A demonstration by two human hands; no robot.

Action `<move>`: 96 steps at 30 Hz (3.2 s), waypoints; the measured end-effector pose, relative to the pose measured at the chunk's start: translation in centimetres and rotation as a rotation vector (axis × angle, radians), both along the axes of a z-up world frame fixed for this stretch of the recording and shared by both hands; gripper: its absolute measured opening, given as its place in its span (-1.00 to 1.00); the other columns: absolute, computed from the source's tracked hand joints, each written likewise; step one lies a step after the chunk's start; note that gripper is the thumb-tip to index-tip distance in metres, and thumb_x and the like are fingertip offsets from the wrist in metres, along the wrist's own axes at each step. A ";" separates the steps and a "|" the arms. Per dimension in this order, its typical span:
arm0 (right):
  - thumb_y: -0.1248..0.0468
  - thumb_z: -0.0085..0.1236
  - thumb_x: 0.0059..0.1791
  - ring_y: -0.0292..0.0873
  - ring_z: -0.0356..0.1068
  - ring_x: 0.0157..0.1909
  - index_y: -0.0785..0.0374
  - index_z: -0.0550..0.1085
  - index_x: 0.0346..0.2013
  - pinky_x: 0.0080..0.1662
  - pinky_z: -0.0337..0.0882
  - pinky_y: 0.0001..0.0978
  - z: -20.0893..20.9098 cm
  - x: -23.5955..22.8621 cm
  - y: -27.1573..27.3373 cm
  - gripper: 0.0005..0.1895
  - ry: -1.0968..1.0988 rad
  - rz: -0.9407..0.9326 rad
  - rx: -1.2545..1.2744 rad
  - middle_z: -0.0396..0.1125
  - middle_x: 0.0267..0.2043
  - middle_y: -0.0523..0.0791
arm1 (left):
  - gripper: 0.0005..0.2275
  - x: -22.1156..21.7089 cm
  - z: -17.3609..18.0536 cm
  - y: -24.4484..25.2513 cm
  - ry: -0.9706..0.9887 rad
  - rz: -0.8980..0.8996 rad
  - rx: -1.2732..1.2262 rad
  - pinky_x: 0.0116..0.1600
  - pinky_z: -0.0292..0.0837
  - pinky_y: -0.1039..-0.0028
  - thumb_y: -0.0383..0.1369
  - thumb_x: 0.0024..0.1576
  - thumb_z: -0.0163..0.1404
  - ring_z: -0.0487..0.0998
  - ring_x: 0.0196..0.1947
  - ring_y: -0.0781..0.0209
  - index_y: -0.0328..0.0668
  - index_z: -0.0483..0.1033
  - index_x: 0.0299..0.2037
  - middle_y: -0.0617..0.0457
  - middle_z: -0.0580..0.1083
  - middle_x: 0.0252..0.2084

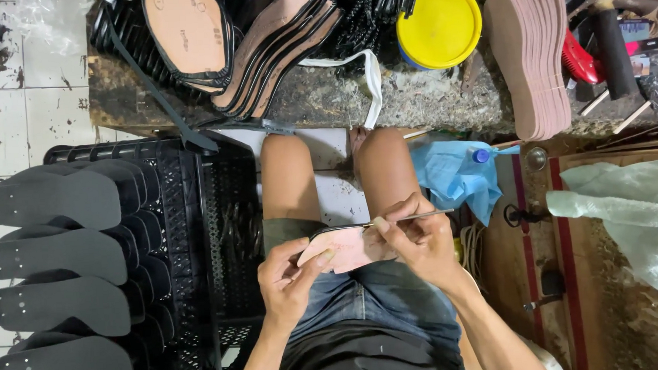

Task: Attaching pink straps to black shoe soles using a thin metal tool to tuck them into place.

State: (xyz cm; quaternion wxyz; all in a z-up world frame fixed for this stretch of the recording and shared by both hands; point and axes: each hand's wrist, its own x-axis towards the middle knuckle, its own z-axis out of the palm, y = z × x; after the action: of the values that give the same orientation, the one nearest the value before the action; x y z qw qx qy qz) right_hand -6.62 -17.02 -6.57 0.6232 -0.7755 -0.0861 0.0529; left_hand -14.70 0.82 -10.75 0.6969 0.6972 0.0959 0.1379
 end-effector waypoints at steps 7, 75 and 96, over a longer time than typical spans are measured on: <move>0.42 0.00 -0.16 -0.19 0.43 -0.53 0.32 0.27 -0.53 -0.43 0.47 -0.56 1.6 0.2 0.8 -0.91 0.014 0.072 0.177 0.35 -0.58 -0.01 | -0.77 -0.1 -0.4 0.2 -0.031 0.000 0.050 -0.58 0.33 0.71 -0.49 -0.14 0.10 0.46 -0.57 0.37 -0.20 0.36 -0.29 -0.01 0.45 -0.49; 0.23 0.15 -0.31 0.05 0.35 -0.25 0.36 0.42 -0.37 -0.23 0.36 -0.22 0.1 1.5 -3.3 -0.69 -0.476 0.154 -0.786 0.34 -0.38 0.04 | -0.67 6.0 -1.8 -0.8 0.483 0.298 -0.549 -0.55 0.52 0.44 -0.53 -0.22 0.17 0.40 -0.59 0.25 -0.33 0.36 -0.26 -0.04 0.33 -0.44; 0.08 0.30 -0.39 -0.02 0.35 -0.27 0.32 0.43 -0.28 -0.24 0.39 -0.32 -0.7 0.4 -3.9 -0.48 -0.429 0.124 -0.650 0.32 -0.33 -0.01 | -0.56 4.4 -2.9 -3.8 0.310 0.242 -0.600 -0.31 0.50 0.36 -0.58 -0.34 0.20 0.42 -0.30 0.22 -0.25 0.39 -0.19 -0.05 0.41 -0.28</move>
State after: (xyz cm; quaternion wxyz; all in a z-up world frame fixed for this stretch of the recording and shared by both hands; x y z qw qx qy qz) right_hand -6.20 -20.87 -7.24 0.3089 -0.9191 -0.2399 -0.0482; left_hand -10.30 -2.96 -13.68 0.8264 0.4578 0.3186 0.0775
